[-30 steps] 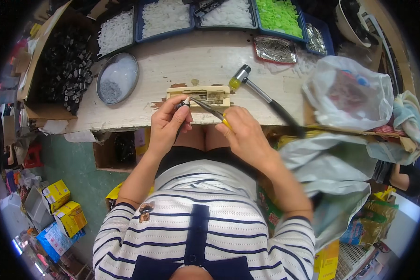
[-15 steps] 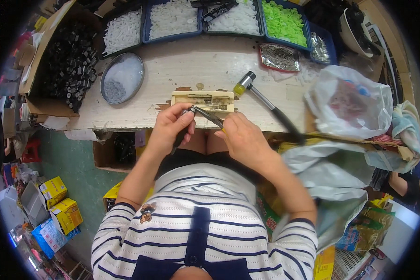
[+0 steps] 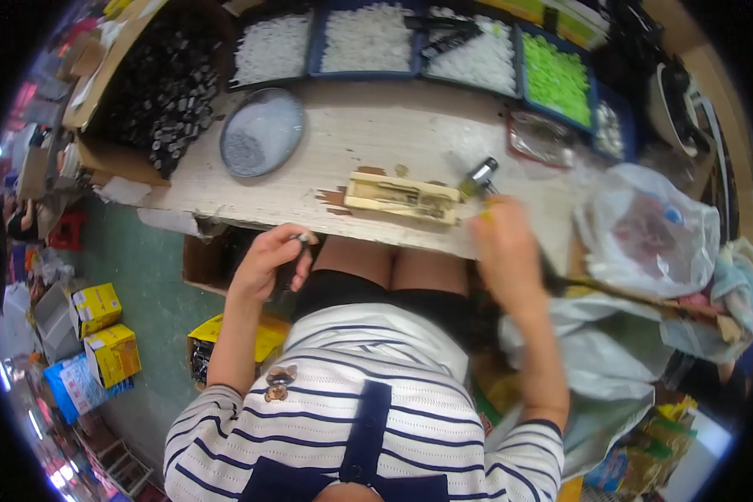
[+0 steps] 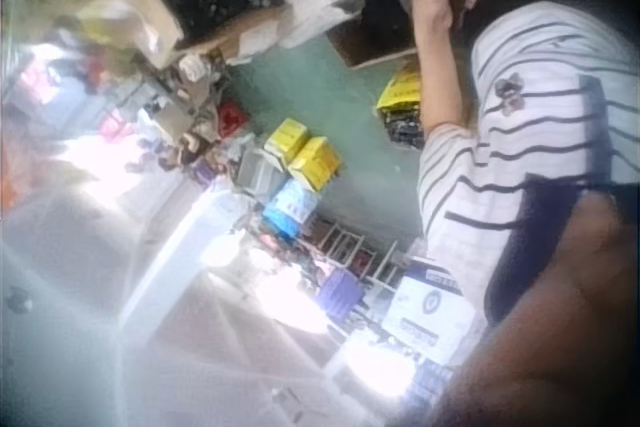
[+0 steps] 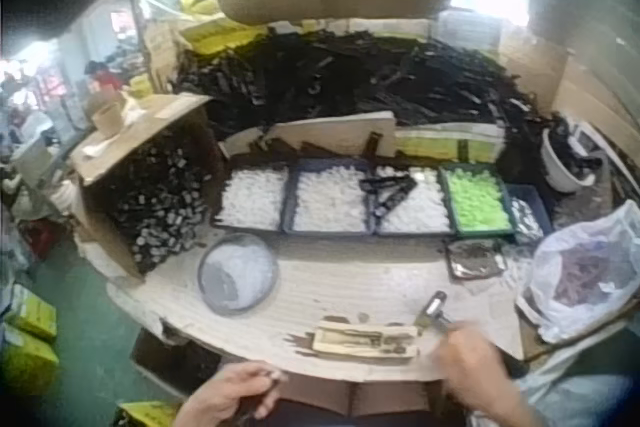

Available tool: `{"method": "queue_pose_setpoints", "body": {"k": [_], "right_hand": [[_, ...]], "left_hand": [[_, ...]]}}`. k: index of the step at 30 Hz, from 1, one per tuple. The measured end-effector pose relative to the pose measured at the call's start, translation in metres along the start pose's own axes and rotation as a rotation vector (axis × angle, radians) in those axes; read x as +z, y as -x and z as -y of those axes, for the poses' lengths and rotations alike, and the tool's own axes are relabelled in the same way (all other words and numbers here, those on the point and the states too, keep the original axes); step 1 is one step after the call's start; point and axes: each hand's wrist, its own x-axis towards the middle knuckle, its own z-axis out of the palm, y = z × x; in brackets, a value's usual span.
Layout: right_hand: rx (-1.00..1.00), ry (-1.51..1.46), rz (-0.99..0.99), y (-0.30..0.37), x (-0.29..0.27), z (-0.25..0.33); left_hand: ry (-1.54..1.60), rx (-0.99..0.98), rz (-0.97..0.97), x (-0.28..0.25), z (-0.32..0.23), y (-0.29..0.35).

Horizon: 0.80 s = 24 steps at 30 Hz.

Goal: Assembling small plastic components into a toy assembly using hands and a small hammer.

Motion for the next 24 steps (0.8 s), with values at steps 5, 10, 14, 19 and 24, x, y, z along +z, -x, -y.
{"method": "queue_pose_setpoints", "body": {"k": [5,10,14,19,24], "right_hand": [[0.259,0.263,-0.161,0.01,-0.017,-0.064],[0.243,0.485,-0.186,0.014,-0.006,-0.11],[0.305,0.582,-0.151,0.019,-0.007,-0.123],[0.287,0.655,-0.16,0.02,-0.004,-0.132],[0.298,0.673,-0.177,0.019,-0.005,-0.128]], "left_hand": [[-1.067,0.709,-0.543,-0.005,-0.008,0.031],[-1.37,0.906,-0.617,-0.007,-0.017,0.024],[-1.442,0.921,-0.638,-0.007,-0.02,0.027],[-1.481,0.959,-0.646,-0.011,-0.019,0.025],[-1.457,0.938,-0.629,-0.009,-0.016,0.024]]}}
